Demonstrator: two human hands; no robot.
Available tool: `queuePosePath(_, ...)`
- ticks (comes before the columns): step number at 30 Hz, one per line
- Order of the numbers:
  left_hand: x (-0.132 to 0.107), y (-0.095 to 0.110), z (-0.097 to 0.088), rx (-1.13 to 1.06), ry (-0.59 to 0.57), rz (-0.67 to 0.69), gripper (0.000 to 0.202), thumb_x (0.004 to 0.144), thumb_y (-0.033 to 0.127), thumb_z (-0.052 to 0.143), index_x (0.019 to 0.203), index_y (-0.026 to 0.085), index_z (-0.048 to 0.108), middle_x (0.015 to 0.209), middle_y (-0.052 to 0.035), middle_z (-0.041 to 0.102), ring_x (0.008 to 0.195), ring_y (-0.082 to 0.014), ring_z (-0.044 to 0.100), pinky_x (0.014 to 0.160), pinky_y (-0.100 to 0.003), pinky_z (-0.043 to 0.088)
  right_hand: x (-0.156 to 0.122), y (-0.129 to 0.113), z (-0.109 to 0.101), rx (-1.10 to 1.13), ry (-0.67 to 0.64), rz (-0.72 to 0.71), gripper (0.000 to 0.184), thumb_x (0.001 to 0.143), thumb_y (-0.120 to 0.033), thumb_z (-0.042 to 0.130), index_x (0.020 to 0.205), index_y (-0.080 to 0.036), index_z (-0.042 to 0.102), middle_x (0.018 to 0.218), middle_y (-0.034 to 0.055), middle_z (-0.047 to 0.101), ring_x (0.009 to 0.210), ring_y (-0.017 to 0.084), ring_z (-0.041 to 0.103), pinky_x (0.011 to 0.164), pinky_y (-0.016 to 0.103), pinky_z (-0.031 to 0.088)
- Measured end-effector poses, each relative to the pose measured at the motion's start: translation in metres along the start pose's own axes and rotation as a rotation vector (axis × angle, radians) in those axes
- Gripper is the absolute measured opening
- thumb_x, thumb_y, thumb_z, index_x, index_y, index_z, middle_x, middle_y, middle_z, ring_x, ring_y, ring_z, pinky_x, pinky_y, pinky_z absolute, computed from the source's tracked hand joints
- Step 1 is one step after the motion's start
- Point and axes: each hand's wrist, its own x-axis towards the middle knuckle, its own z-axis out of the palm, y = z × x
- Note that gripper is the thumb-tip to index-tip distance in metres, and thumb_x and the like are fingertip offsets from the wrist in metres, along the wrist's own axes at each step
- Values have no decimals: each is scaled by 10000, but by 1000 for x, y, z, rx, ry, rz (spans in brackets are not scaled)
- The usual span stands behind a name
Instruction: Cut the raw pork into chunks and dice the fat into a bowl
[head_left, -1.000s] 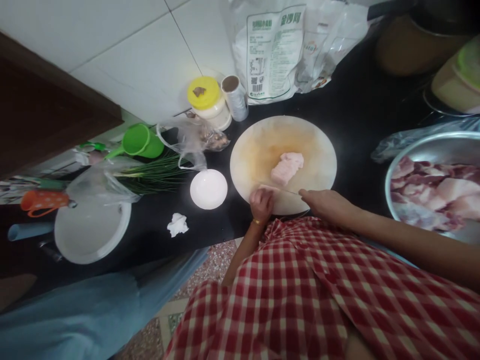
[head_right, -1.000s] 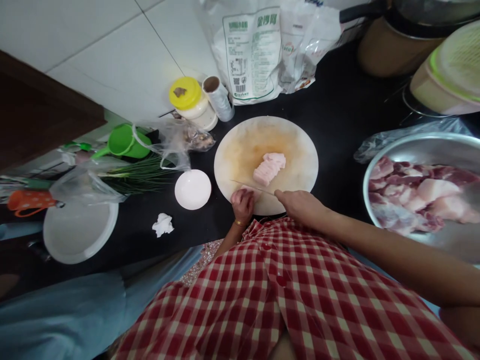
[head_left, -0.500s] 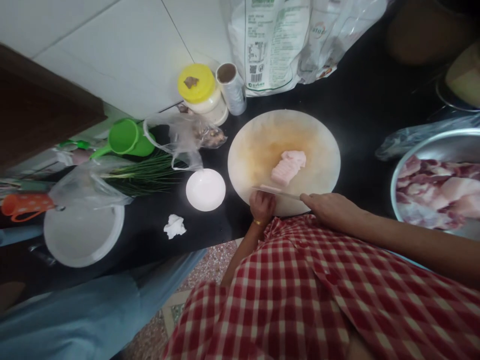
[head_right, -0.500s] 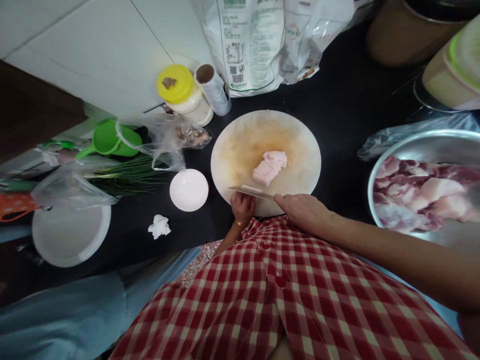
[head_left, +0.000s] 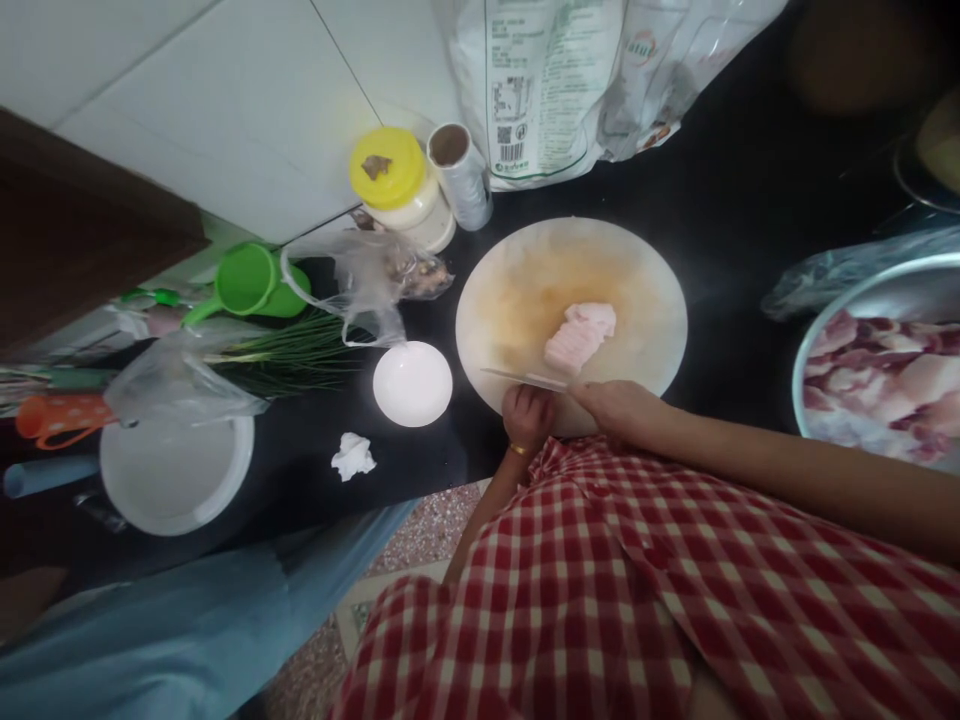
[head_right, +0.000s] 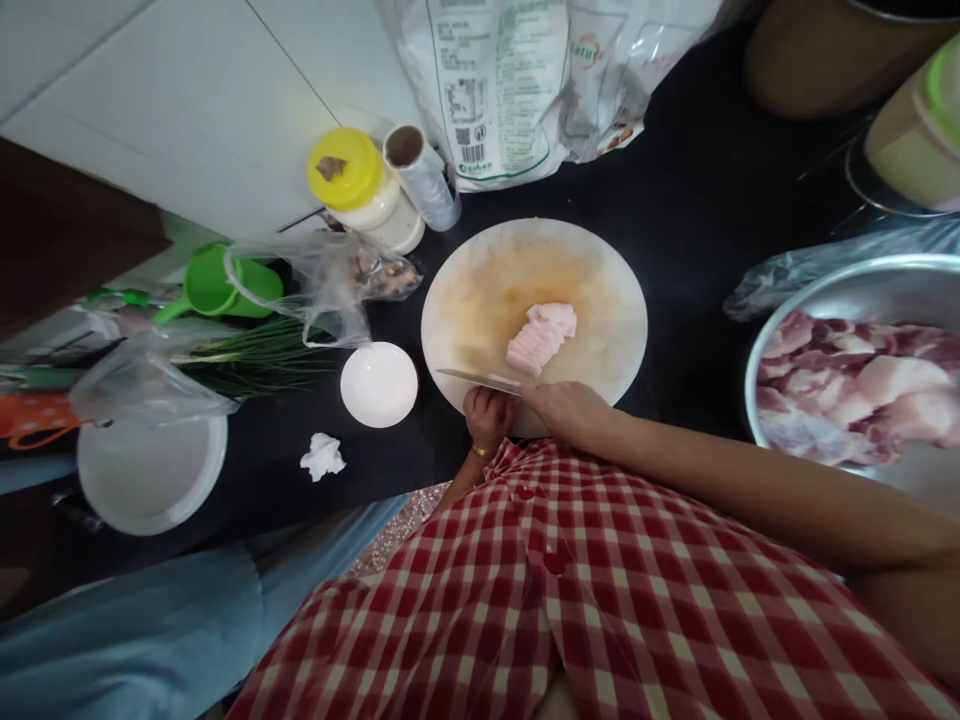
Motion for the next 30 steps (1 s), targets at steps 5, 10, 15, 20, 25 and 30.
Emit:
queuePosePath(5, -3, -1, 2, -28, -51, -15, 158, 831, 231, 527, 871, 160, 662, 874, -83, 634, 902, -185, 554, 856, -333, 405, -16, 28, 21, -23, -32, 17, 446, 781, -316, 369, 1204, -174, 377, 994, 36, 513, 771, -60, 446, 657, 63, 191)
queuePosePath(10, -8, -2, 4, -2, -94, -67, 199, 846, 262, 502, 877, 165, 673, 889, -78, 638, 933, -186, 545, 882, -335, 394, 26, 10, 24, -14, 40, -15, 420, 812, -223, 241, 1198, -160, 393, 958, 52, 522, 779, -47, 459, 678, 78, 219)
queuePosePath(15, -7, -3, 2, 5, -71, -41, 233, 863, 281, 478, 909, 156, 670, 935, -109, 600, 960, -193, 520, 882, -334, 388, 25, 14, 28, 32, 68, 6, 421, 830, -252, 210, 1194, -180, 408, 990, 46, 521, 746, -51, 432, 673, 83, 191)
queuePosePath(20, -5, -2, -7, 101, -227, -134, 321, 791, 415, 567, 988, 182, 665, 1140, -155, 481, 1089, -282, 431, 914, -438, 353, -2, 44, 26, 165, 95, 186, 424, 844, -384, 204, 1149, -199, 432, 945, 26, 528, 605, -76, 266, 640, 80, 125)
queuePosePath(25, -2, -3, -13, 139, -446, -129, 380, 762, 371, 603, 1098, 194, 612, 1086, -133, 492, 973, -250, 466, 841, -405, 398, -1, 60, 19, 463, 128, 147, 421, 822, -418, 272, 1030, -125, 490, 916, 23, 535, 616, -99, 299, 612, 34, 172)
queuePosePath(30, 2, -10, -8, 23, -338, 31, 278, 792, 276, 565, 1039, 171, 634, 1046, -133, 494, 934, -220, 458, 823, -352, 413, 3, 64, 26, 687, -17, 190, 526, 831, -473, 199, 1137, -114, 432, 823, 23, 539, 517, -90, 307, 552, 44, 217)
